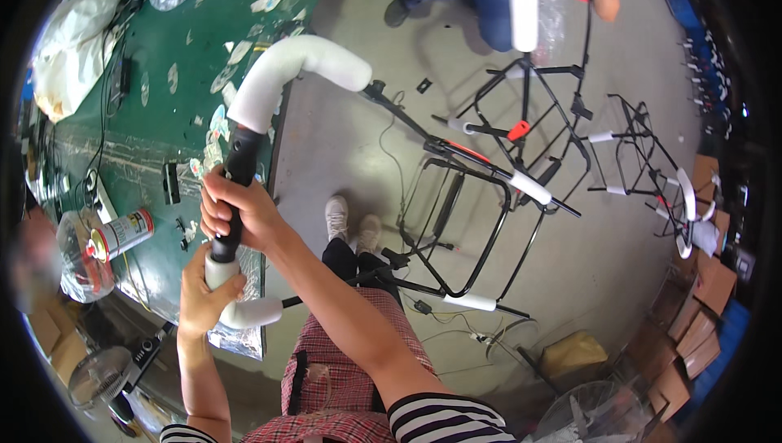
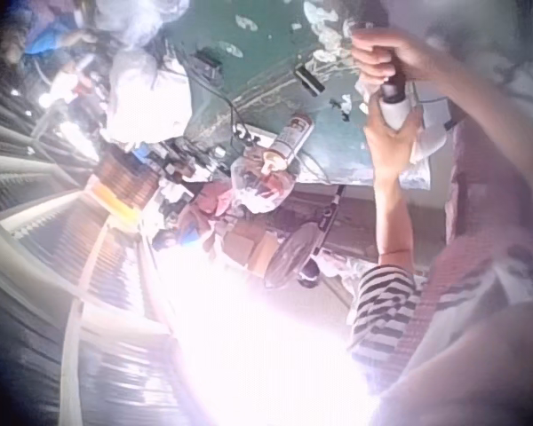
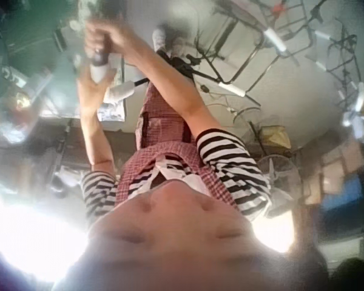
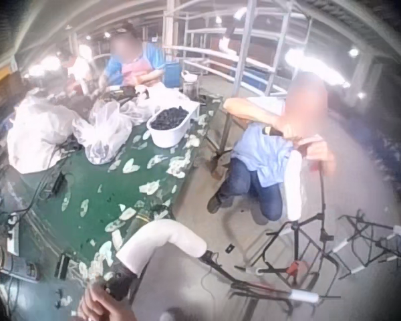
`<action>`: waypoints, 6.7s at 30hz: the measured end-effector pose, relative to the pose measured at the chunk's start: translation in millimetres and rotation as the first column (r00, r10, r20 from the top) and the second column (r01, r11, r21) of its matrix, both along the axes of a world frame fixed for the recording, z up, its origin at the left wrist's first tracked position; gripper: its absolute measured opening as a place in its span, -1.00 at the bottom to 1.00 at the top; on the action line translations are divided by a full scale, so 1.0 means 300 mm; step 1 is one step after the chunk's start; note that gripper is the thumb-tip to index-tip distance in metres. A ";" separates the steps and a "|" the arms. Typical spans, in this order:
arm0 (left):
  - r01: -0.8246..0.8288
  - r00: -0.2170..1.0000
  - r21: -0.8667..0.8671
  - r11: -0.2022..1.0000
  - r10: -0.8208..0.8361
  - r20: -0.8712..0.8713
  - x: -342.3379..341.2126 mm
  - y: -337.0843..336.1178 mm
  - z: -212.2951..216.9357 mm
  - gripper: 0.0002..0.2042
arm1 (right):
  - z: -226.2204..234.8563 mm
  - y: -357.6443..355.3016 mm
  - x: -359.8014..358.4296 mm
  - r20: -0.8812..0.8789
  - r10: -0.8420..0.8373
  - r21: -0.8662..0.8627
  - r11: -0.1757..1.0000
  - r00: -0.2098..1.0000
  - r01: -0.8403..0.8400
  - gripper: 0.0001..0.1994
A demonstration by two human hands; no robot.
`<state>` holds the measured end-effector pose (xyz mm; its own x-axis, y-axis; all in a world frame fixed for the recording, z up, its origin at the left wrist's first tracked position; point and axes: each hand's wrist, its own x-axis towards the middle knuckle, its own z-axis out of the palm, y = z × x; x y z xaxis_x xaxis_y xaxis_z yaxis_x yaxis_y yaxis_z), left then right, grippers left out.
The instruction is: The person assembles a bicycle handlebar by attaching a black control unit to a white foam-covered bar. They use a power drill to secure screws and a screwdriver to tighten them, while another person works on a similar frame in the background.
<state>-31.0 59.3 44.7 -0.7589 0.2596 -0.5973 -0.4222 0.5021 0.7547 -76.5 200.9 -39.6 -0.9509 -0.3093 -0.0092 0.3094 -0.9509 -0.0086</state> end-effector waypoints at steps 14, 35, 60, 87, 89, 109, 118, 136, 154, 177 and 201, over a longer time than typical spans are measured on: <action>0.030 0.905 0.377 0.926 -0.185 0.383 0.149 0.158 0.183 -0.62 | 0.333 0.240 0.254 0.331 -0.085 0.305 0.952 0.940 -0.021 -0.69; 0.030 0.924 0.337 0.941 -0.155 0.351 0.118 0.080 0.113 -0.49 | 0.268 0.171 0.192 0.290 -0.093 0.347 0.938 0.953 -0.014 -0.69; 0.027 0.909 0.321 0.947 -0.156 0.386 0.070 0.044 0.084 -0.49 | 0.129 0.126 0.143 0.032 -0.032 0.093 0.995 0.999 0.029 -0.74; 0.063 0.404 -0.554 0.830 -0.529 -0.747 -0.474 0.229 -0.421 -0.48 | 0.171 0.078 0.117 0.259 -0.090 0.393 0.919 0.962 -0.020 -0.75; 0.086 0.398 -0.484 0.871 -0.476 -0.785 -0.481 0.225 -0.444 -0.51 | 0.156 0.084 0.129 0.254 -0.093 0.305 0.952 0.963 0.012 -0.81; 0.212 0.899 0.521 0.827 -0.374 0.227 -0.230 0.309 -0.278 -0.55 | 0.205 0.112 0.153 0.334 -0.057 0.262 0.965 0.941 -0.035 -0.86; -0.348 0.863 0.935 0.069 -0.365 0.348 -0.271 0.944 -0.287 -0.74 | 0.233 0.100 0.236 0.333 0.045 0.263 0.955 0.942 -0.138 -0.81; -0.648 0.739 0.755 0.098 0.318 0.594 -0.446 0.828 -0.266 -0.55 | 0.222 0.046 0.162 0.346 0.081 0.286 0.940 0.935 -0.188 -0.79; -0.673 0.646 0.739 -0.018 0.472 0.600 -0.709 0.764 -0.377 -0.44 | 0.127 -0.012 0.052 0.515 0.178 0.226 0.915 0.838 -0.334 -0.83; -0.410 0.527 0.910 0.064 0.831 0.180 -0.694 0.820 -0.336 -0.49 | 0.158 0.011 0.081 0.476 0.212 0.285 0.881 0.854 -0.378 -0.72; -0.401 0.889 0.760 0.511 0.018 0.458 -0.320 0.439 -0.370 -0.53 | 0.076 -0.130 0.230 0.412 0.163 0.297 0.906 0.897 -0.301 -0.85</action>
<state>-126.9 191.1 -66.3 -0.6472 0.6325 -0.4255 -0.7433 -0.3995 0.5366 -7.4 162.0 -16.8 -0.7566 -0.4315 -0.4912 0.5665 -0.8078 -0.1629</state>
